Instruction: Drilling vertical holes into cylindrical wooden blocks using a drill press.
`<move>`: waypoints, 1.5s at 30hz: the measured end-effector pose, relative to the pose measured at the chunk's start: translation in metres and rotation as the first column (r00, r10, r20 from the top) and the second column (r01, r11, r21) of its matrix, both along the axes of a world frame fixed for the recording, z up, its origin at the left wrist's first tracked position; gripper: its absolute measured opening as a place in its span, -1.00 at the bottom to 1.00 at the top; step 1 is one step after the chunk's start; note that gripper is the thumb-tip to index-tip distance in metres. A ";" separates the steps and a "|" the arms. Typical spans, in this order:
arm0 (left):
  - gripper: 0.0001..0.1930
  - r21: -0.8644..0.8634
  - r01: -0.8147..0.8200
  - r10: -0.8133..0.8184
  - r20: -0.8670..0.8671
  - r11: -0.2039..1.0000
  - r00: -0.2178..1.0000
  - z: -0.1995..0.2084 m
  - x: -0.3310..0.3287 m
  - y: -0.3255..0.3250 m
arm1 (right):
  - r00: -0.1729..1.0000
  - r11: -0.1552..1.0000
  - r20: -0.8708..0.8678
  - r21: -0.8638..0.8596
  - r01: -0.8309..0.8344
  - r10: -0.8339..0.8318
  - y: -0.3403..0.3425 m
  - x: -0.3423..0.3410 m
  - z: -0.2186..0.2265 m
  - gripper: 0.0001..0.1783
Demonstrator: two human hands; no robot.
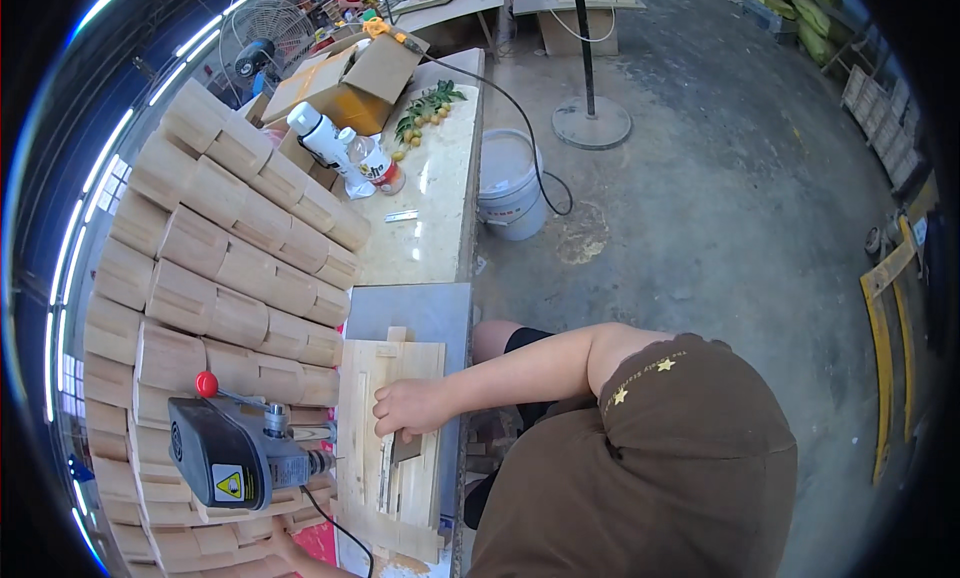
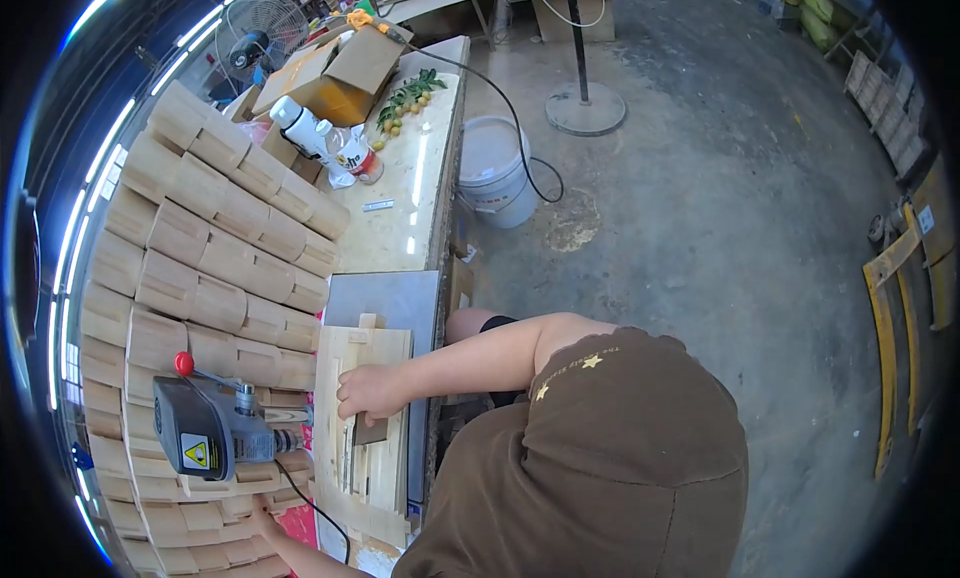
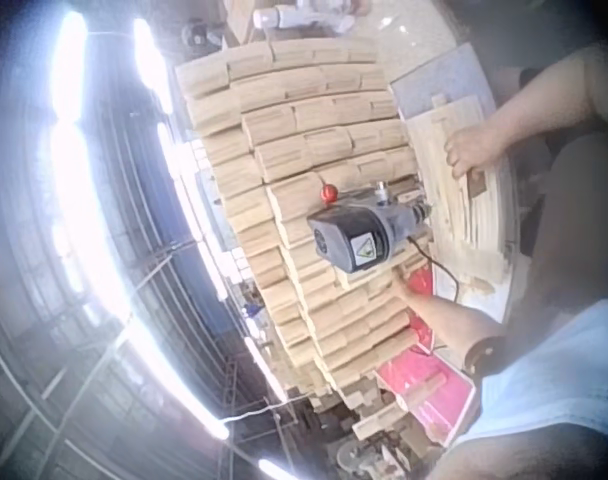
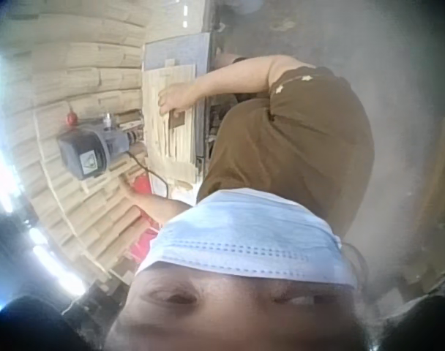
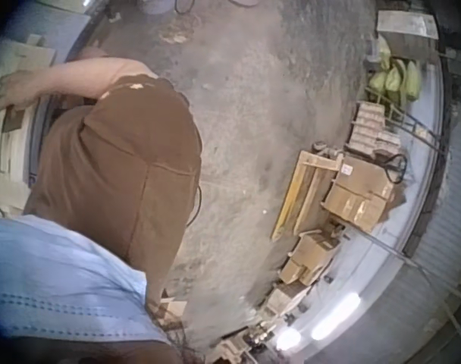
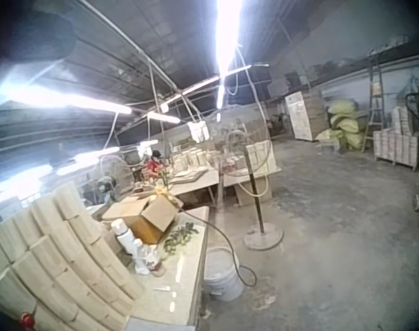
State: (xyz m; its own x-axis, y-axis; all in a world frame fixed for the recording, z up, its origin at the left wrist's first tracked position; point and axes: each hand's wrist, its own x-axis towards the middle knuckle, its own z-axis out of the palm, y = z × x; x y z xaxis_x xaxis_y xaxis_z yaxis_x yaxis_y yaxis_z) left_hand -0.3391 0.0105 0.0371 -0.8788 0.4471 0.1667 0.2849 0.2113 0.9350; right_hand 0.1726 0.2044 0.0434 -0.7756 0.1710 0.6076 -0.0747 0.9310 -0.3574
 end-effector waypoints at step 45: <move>-0.22 -0.787 0.223 -0.554 -0.175 0.575 0.814 0.086 0.354 -0.051 | 0.955 0.979 0.217 -0.077 -0.189 0.202 0.028 -0.012 0.034 -0.63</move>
State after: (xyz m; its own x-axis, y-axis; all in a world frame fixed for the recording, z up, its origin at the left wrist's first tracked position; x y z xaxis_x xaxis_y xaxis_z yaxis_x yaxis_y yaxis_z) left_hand 0.0152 -0.0409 0.1227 -0.5262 0.8445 -0.0997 0.7806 0.5262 0.3373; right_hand 0.1602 0.2324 0.0777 -0.9115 0.0307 0.4101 -0.1662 0.8846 -0.4357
